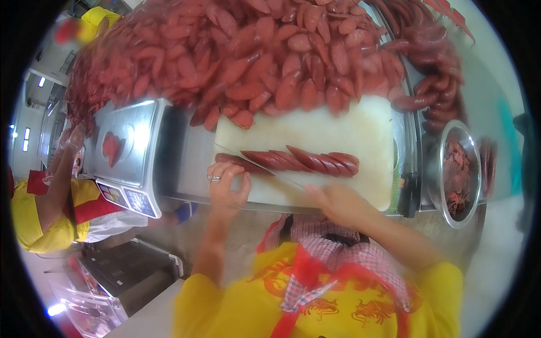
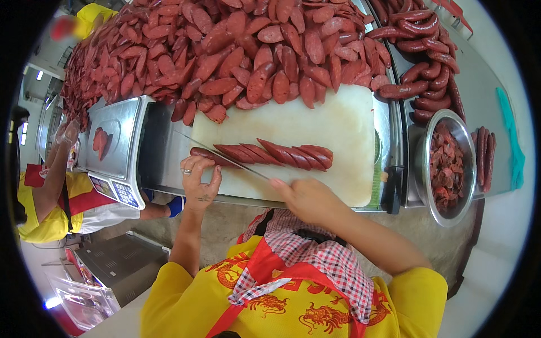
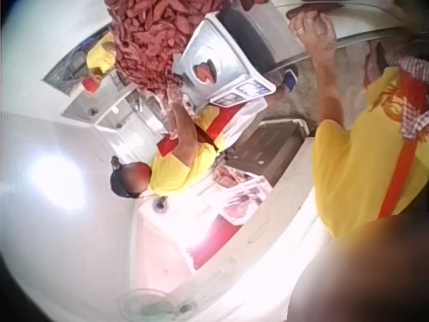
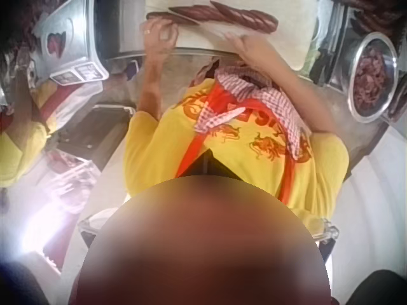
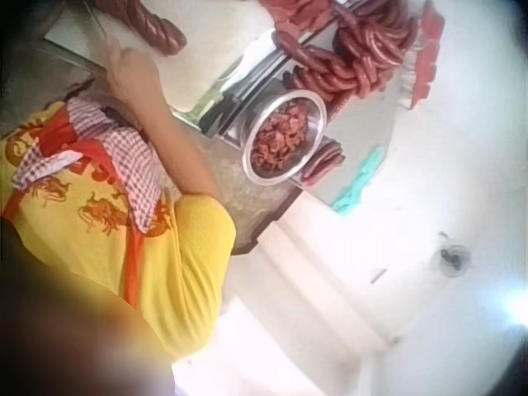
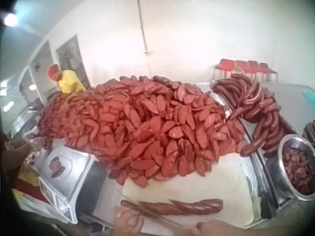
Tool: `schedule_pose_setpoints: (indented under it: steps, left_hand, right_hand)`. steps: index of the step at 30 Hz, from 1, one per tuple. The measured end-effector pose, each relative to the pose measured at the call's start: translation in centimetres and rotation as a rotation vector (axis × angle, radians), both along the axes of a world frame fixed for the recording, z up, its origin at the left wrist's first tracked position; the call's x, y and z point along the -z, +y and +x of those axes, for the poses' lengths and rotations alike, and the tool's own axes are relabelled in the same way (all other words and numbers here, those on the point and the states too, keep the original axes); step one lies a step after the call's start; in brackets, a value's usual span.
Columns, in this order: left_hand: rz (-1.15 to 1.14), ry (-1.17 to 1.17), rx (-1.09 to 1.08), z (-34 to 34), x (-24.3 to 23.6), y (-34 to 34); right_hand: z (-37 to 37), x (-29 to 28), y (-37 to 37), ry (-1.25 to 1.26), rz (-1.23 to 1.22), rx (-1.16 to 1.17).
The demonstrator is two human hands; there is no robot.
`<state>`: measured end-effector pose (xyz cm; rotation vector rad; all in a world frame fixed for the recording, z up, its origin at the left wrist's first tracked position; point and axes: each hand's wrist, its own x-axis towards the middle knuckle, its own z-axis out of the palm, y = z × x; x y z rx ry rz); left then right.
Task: The person slices long pieces of red meat into smaller segments on a white cutting board using a knife. Sliced pieces are gathered and placed into a metal bowl. The person repeats this process continuously throughout the clip.
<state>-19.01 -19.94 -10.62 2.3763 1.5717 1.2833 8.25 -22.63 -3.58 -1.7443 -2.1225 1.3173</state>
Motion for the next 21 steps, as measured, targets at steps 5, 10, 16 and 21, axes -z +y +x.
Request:
schedule_pose_setpoints:
  steps: [5, 10, 16, 21]
  left_hand:
    - [-0.047, 0.01, 0.026, -0.7, 0.4, 0.6]
    - [-0.017, 0.007, 0.022, -0.6, 0.6, 0.7]
    - [-0.031, -0.02, 0.052, -0.9, 0.4, 0.4]
    - [-0.047, -0.063, -0.057, -1.8, 0.4, 0.6]
  right_hand:
    - [4.7, -3.8, -6.4, -0.195, -0.059, 0.116]
    - [1.2, -0.3, -4.5, -0.158, 0.059, 0.041]
    - [-6.2, 3.7, 2.1, 0.018, 0.288, -0.127]
    - [-1.2, -0.4, -2.2, -0.034, 0.152, -0.058]
